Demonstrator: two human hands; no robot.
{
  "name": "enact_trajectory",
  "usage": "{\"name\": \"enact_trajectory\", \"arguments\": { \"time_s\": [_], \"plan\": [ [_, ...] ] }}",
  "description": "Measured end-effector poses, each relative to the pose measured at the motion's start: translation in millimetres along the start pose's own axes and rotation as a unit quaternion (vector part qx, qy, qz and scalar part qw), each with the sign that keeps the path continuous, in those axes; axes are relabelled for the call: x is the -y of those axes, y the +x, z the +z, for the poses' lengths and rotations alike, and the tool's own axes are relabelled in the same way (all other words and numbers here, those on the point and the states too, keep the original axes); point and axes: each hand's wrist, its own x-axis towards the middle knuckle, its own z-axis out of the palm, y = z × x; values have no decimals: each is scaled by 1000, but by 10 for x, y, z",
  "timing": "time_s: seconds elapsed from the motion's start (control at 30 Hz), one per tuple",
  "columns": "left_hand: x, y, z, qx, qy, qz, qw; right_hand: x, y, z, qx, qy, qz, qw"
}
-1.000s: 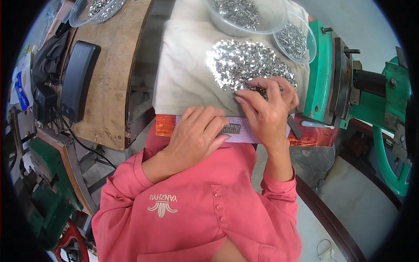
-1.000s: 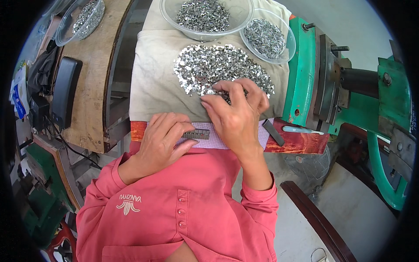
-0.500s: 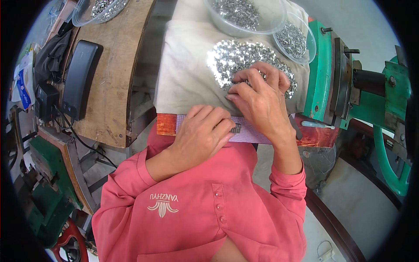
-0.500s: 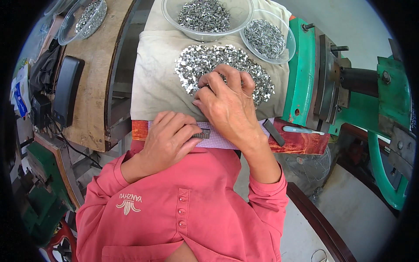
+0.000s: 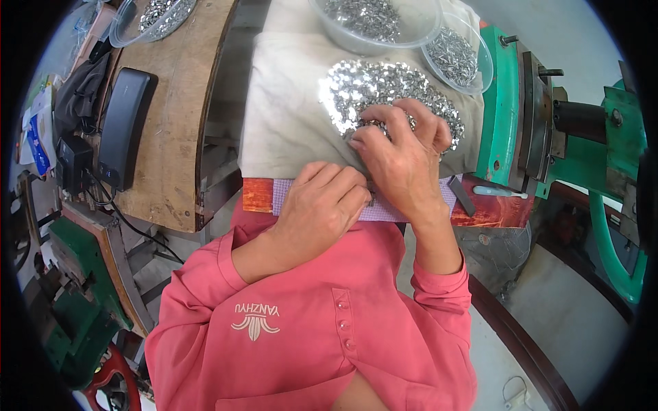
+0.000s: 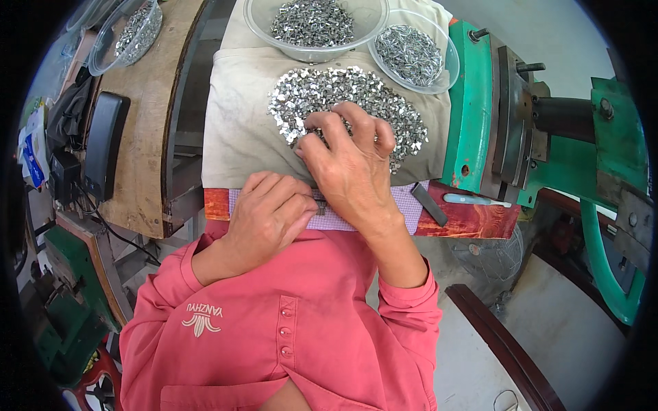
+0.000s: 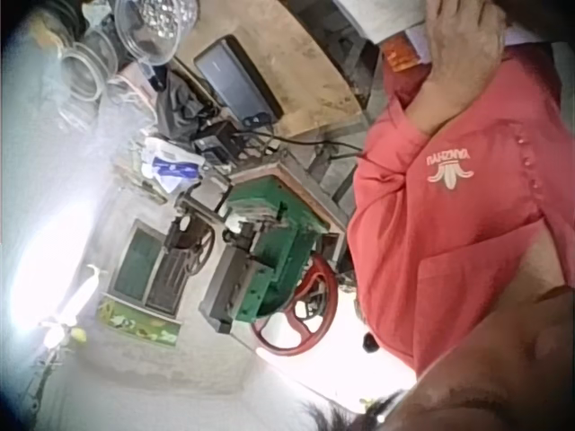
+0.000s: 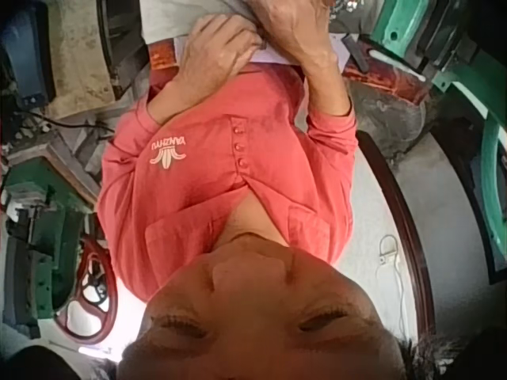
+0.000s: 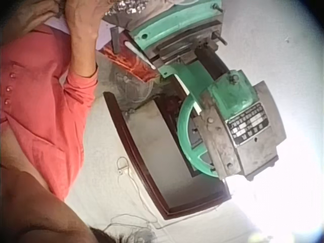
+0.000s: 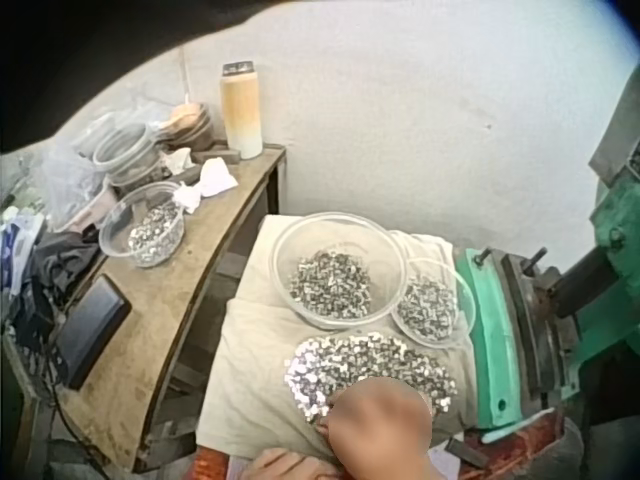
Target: The person picks up small silver sequins one by one from a pile on a cloth and places them into slots on a purple strip held in their left hand. The person continues this repetitive process of picking and placing sequins throughout the clip.
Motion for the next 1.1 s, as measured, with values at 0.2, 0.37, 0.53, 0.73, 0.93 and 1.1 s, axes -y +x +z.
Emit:
{"name": "enact_trajectory", "arguments": {
  "time_s": [0.2, 0.37, 0.53, 0.73, 0.93, 1.1],
  "plan": [
    [8, -19, -42, 19, -9, -11, 1000, -22, -7, 62, -4, 7, -2, 1000],
    [0, -5, -78, 18, -18, -13, 1000, -72, -135, -104, 3, 68, 42, 997],
    [52, -93, -164, 5, -14, -40, 999, 24, -464, -362, 29, 107, 83, 990],
    [167, -269, -341, -7, 17, -66, 998, 152, -658, -373, 57, 79, 82, 992],
    [261, -430, -450, -18, 32, -95, 995, 184, -692, -354, 29, 30, 66, 997],
    [325, -477, -470, -26, 21, -83, 996, 158, -728, -376, 24, 52, 83, 995]
  ]
}}
